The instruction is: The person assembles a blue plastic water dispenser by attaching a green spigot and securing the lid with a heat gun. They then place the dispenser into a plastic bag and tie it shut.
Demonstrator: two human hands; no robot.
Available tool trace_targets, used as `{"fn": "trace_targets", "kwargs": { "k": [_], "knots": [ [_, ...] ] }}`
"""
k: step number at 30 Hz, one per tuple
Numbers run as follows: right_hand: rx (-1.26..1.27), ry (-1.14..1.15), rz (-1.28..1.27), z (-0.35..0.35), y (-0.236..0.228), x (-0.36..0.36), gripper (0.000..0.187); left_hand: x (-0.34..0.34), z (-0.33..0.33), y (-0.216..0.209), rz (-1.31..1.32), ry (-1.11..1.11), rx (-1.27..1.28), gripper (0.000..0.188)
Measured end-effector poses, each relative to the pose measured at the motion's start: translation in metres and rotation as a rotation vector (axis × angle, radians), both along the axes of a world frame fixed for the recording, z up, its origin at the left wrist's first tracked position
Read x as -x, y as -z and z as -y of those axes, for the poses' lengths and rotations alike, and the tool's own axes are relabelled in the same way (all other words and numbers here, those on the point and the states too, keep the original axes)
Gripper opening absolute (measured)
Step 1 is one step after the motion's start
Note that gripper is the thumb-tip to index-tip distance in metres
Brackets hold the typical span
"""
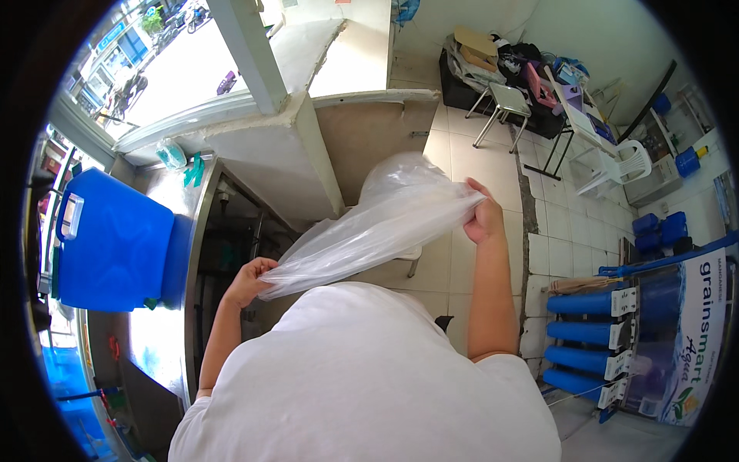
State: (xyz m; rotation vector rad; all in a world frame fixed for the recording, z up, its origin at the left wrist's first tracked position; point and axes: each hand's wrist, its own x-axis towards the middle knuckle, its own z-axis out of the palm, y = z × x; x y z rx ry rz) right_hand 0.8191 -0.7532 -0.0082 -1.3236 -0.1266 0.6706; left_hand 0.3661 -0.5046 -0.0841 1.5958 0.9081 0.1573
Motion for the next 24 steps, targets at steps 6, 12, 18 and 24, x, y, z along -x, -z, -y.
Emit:
{"fn": "trace_targets", "kwargs": {
  "k": [6,12,18,24],
  "knots": [
    [0.668,-0.497,0.859,0.017,-0.005,0.024,0.041,-0.021,-0.021,-0.002,0.521,-0.800,0.545,0.021],
    [0.939,0.145,1.045,-0.012,0.028,-0.004,0.048,-0.004,-0.007,-0.013,0.335,-0.201,0.256,0.017],
    [0.091,-0.510,0.128,-0.011,-0.011,0.025,0.054,0.004,-0.030,0.031,0.051,-0.814,-0.013,0.022],
    [0.935,-0.216,1.067,-0.015,-0.011,0.051,0.054,0.001,-0.043,-0.005,0.802,-0.839,0.323,0.019]
  ]
}}
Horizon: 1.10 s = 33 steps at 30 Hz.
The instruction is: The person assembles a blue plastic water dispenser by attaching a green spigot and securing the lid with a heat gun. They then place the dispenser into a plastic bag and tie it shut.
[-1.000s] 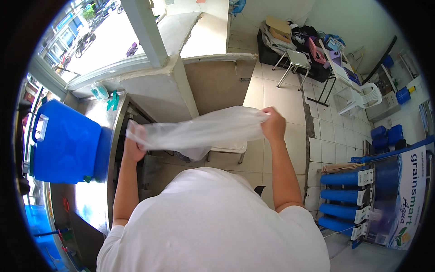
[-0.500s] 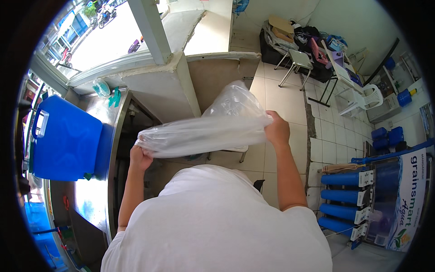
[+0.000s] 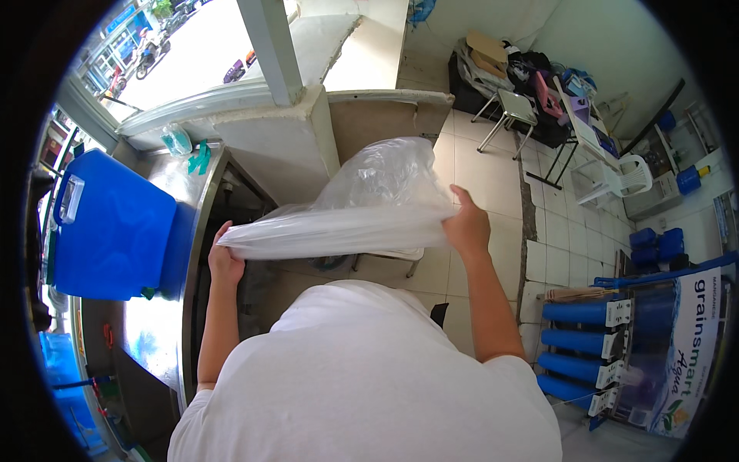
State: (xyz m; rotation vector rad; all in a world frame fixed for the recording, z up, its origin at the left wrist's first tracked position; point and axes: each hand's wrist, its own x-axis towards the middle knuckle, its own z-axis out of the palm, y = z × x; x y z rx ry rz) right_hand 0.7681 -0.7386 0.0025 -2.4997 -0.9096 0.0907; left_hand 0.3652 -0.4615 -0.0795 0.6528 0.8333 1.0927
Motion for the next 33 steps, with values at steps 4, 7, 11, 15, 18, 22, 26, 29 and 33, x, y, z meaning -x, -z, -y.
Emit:
{"fn": "trace_targets", "kwargs": {
  "k": [4,7,11,15,18,22,26,29,33],
  "knots": [
    [-0.297,0.065,0.280,-0.012,0.027,-0.023,0.046,0.017,0.043,-0.009,-0.929,0.568,-0.684,0.018],
    [-0.777,0.100,-0.550,-0.015,0.027,-0.018,0.042,0.026,0.043,0.015,-1.161,0.348,-0.505,0.018],
    [-0.515,-0.226,-1.160,-0.006,-0.008,0.017,0.036,0.028,-0.008,0.031,-0.574,-0.191,-0.128,0.017],
    [-0.182,-0.241,-0.445,-0.011,-0.023,0.038,0.039,0.034,-0.019,-0.004,-0.035,-0.141,-0.077,0.015],
    [-0.107,0.147,0.031,-0.023,-0.007,0.024,0.038,0.037,0.017,-0.026,-0.340,0.244,-0.322,0.014],
    [-0.332,0.144,0.401,-0.030,0.018,0.011,0.031,0.053,0.044,-0.019,-1.073,0.469,-0.876,0.018],
    [-0.902,0.049,-0.563,-0.032,0.010,0.041,0.031,0.063,-0.002,0.006,-1.003,0.042,-0.468,0.014],
    [-0.868,-0.174,-1.325,-0.018,-0.024,0.068,0.041,0.073,-0.039,0.001,-0.415,0.162,-0.229,0.004],
    [-0.479,-0.321,-0.858,-0.005,-0.055,0.081,0.053,0.086,-0.058,-0.048,0.068,0.134,-0.151,0.015]
  ]
}}
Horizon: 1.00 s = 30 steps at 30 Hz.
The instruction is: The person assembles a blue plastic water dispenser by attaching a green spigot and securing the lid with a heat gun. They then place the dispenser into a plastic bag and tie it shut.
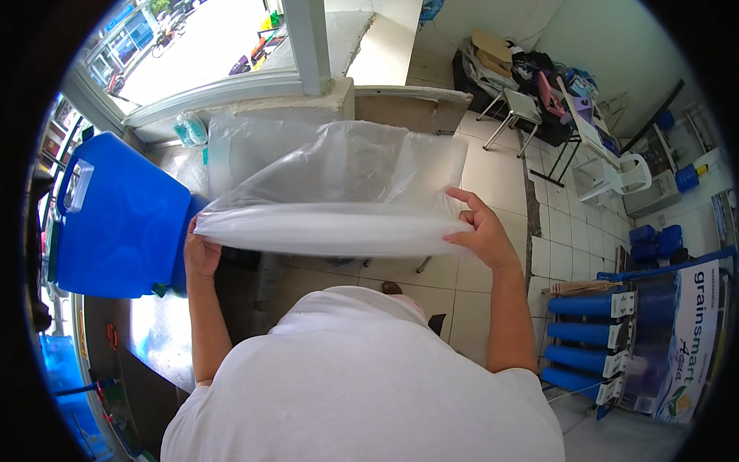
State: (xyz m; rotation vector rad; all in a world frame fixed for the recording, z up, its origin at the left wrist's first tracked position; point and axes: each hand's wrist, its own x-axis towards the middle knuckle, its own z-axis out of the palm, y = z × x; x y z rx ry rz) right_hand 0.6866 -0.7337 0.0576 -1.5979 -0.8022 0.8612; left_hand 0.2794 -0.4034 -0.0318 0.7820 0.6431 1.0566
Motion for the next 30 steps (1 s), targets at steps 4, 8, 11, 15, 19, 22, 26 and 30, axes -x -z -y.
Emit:
{"fn": "trace_targets", "kwargs": {
  "k": [4,8,11,15,19,22,26,30],
  "knots": [
    [0.339,0.322,0.703,-0.014,0.026,0.008,0.049,-0.015,0.021,-0.037,0.040,-0.101,0.082,0.014],
    [0.175,0.549,0.853,-0.027,0.054,-0.001,0.028,-0.021,0.057,-0.035,-0.315,0.189,-0.326,0.014],
    [-0.038,0.695,0.003,-0.028,0.048,-0.017,0.017,-0.006,0.066,-0.019,-1.098,0.072,-0.828,0.012],
    [-0.424,0.640,-0.170,-0.028,0.022,-0.009,0.042,-0.002,0.052,0.009,-0.923,-0.023,-0.469,0.018],
    [-0.208,0.182,-0.345,-0.010,-0.002,0.019,0.056,-0.006,0.009,0.007,-0.123,-0.271,0.101,0.023],
    [0.076,0.028,0.118,0.001,0.005,0.020,0.059,-0.007,-0.012,-0.009,0.011,-0.198,0.026,0.022],
    [0.430,0.533,0.763,0.000,0.050,-0.016,0.054,-0.018,0.016,-0.005,-0.041,0.298,0.212,0.018],
    [0.219,0.815,0.216,0.009,0.081,-0.066,0.050,-0.024,0.029,0.023,-0.313,0.749,0.048,0.043]
  ]
}}
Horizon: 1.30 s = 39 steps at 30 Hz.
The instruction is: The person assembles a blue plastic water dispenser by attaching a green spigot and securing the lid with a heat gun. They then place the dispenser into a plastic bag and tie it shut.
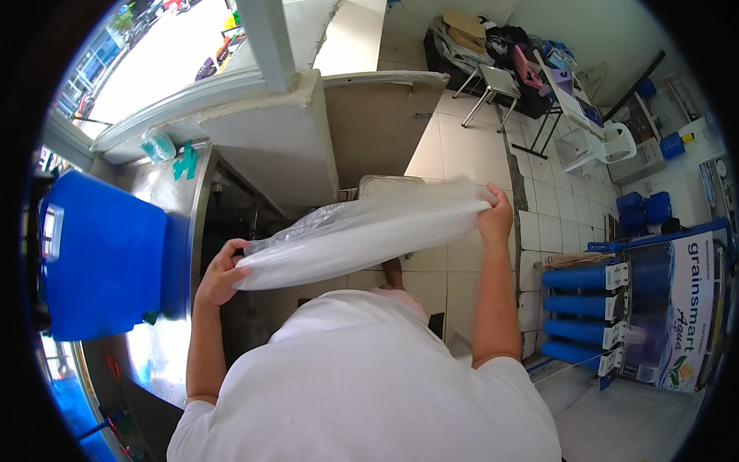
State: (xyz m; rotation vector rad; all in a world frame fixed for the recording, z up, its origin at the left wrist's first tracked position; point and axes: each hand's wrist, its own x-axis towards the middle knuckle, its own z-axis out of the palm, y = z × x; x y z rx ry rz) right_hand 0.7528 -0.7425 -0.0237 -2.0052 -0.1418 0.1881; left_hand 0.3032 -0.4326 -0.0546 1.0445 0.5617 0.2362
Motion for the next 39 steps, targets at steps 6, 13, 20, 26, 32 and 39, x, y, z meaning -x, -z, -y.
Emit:
{"fn": "trace_targets", "kwargs": {
  "k": [6,13,20,26,32,39],
  "knots": [
    [-0.876,-0.738,-0.922,0.047,0.025,-0.053,0.055,-0.064,-0.035,0.079,-0.311,-0.059,-0.813,0.023],
    [0.377,-0.917,-0.672,0.021,0.141,-0.191,0.042,-0.209,-0.019,0.166,-0.882,0.203,-0.972,0.086],
    [1.236,-1.100,-0.295,-0.028,0.308,-0.269,0.091,-0.319,-0.049,0.291,-0.773,0.628,-0.810,0.102],
    [1.220,-1.241,-0.146,-0.079,0.418,-0.324,0.091,-0.395,-0.083,0.374,-0.861,0.714,-0.923,0.090],
    [1.184,-1.261,-0.215,-0.120,0.501,-0.318,0.087,-0.424,-0.106,0.475,-1.019,0.093,-0.047,0.040],
    [1.002,-1.213,-0.348,-0.081,0.524,-0.261,0.083,-0.368,-0.056,0.513,-0.779,-0.310,0.795,0.039]
  ]
}}
